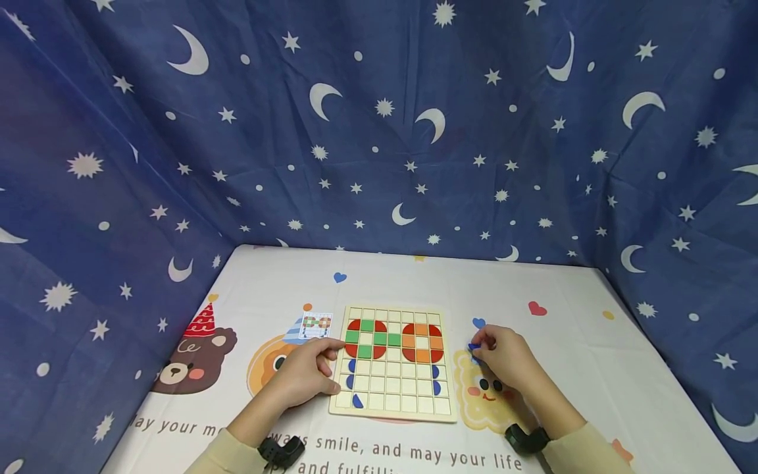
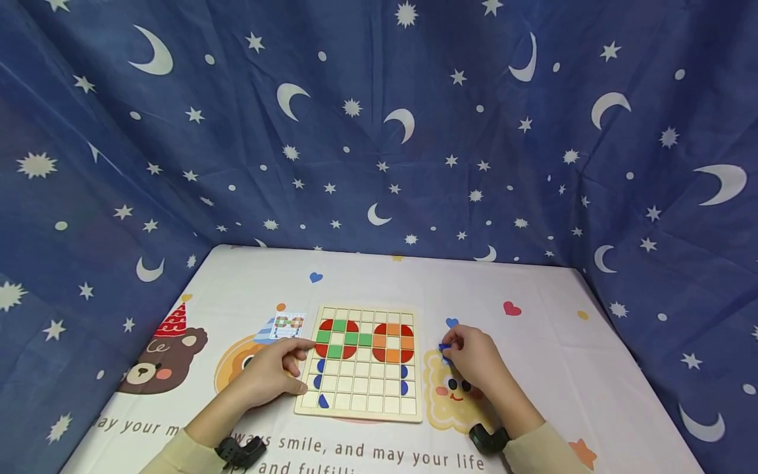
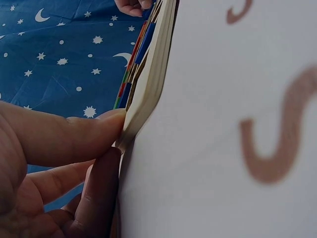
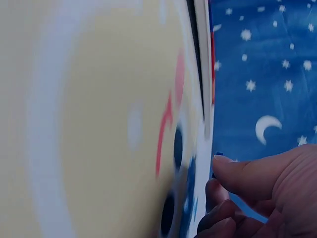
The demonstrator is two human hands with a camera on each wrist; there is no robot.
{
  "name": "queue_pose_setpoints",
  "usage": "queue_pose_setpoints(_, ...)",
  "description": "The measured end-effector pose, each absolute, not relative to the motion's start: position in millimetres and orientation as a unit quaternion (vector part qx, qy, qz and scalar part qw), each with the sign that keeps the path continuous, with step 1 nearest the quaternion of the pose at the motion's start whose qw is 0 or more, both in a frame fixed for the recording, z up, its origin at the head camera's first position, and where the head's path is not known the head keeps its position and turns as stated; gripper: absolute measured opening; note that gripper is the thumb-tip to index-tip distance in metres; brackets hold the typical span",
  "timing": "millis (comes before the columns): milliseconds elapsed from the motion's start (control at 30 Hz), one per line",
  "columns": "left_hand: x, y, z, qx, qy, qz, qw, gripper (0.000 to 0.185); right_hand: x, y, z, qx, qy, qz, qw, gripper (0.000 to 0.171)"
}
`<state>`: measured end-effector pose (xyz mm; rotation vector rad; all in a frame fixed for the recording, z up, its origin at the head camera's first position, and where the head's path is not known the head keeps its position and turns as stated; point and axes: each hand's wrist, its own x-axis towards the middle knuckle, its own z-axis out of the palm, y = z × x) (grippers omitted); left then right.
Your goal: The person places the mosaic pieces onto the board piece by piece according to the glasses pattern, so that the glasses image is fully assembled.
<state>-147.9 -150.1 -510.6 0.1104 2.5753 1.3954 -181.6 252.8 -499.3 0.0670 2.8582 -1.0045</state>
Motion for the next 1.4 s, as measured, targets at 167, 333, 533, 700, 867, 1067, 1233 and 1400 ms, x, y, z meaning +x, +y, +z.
queue_pose_setpoints(167,-148.2,-149.5,-510.8,0.034,0.876,0.469,0.106,0.077,-163.6,234.3,-492.7,0.013,0.932,-0.355,0.071,0.013)
queue_pose_setpoints(333,-148.5,-149.7,-511.4,0.032,0.875,0.471,0.106,0.078,-148.2,216.4,-489.2,-0.022,0.932,-0.355,0.074,0.021)
queue_pose_setpoints(533,-148.8,-150.1,-512.0,0.034,0.873,0.474,0.106,0.077,-133.8,198.7,-490.5,-0.077,0.929,-0.352,0.083,0.023)
queue_pose_setpoints(700,-149.3,-149.9,-512.3,0.037,0.875,0.472,0.104,0.077,-126.8,189.9,-494.2,-0.125,0.928,-0.340,0.091,0.025)
queue_pose_setpoints(867,-149.9,-150.1,-513.3,0.040,0.874,0.473,0.102,0.077,-126.5,186.9,-499.3,-0.156,0.926,-0.332,0.093,0.028)
queue_pose_setpoints(1067,-149.5,-149.8,-513.2,0.039,0.877,0.469,0.101,0.077,-126.3,186.8,-499.5,-0.180,0.917,-0.340,0.103,0.028)
queue_pose_setpoints(1233,-148.9,-149.7,-511.5,0.039,0.878,0.466,0.101,0.076,-125.1,186.4,-497.0,-0.192,0.913,-0.342,0.113,0.027)
queue_pose_setpoints(1400,-149.0,-149.5,-510.9,0.037,0.877,0.468,0.105,0.076,-125.8,188.8,-497.5,-0.191,0.913,-0.342,0.113,0.028)
